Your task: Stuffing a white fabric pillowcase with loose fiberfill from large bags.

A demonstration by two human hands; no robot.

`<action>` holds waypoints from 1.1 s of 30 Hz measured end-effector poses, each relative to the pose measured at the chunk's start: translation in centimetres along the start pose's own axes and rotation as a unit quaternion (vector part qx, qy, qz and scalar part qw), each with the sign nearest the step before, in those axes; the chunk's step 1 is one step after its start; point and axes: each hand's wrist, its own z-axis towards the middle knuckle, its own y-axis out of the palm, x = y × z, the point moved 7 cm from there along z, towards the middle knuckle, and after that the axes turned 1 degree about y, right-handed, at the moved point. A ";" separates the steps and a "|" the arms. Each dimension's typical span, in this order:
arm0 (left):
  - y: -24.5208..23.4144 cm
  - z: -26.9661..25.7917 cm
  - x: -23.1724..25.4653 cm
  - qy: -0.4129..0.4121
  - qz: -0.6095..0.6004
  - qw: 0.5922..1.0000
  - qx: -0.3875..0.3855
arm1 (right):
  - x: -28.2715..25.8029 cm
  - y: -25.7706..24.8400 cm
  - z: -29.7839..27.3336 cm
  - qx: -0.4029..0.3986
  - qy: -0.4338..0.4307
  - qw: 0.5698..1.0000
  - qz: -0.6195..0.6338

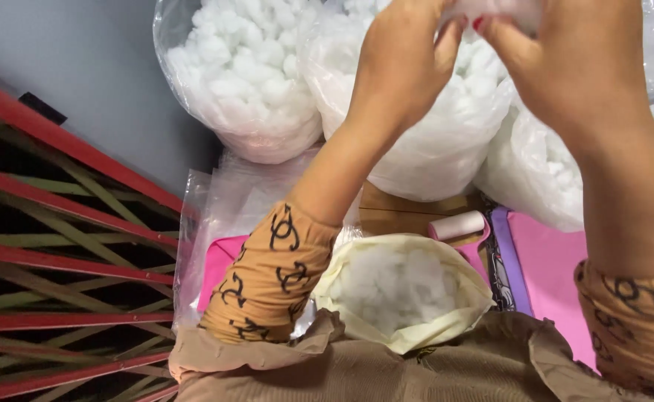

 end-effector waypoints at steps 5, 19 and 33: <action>-3.4 -9.0 3.2 -0.056 -0.082 0.991 -0.088 | -8.5 -1.6 -6.4 -0.036 0.051 0.997 0.044; 4.2 -39.0 -4.3 -0.646 -0.401 0.638 -0.122 | -11.2 14.1 -28.9 -0.365 0.337 0.832 0.246; 0.8 -34.8 -5.7 -0.613 -0.395 0.674 -0.124 | -4.8 9.3 -28.5 -0.136 0.538 0.731 0.398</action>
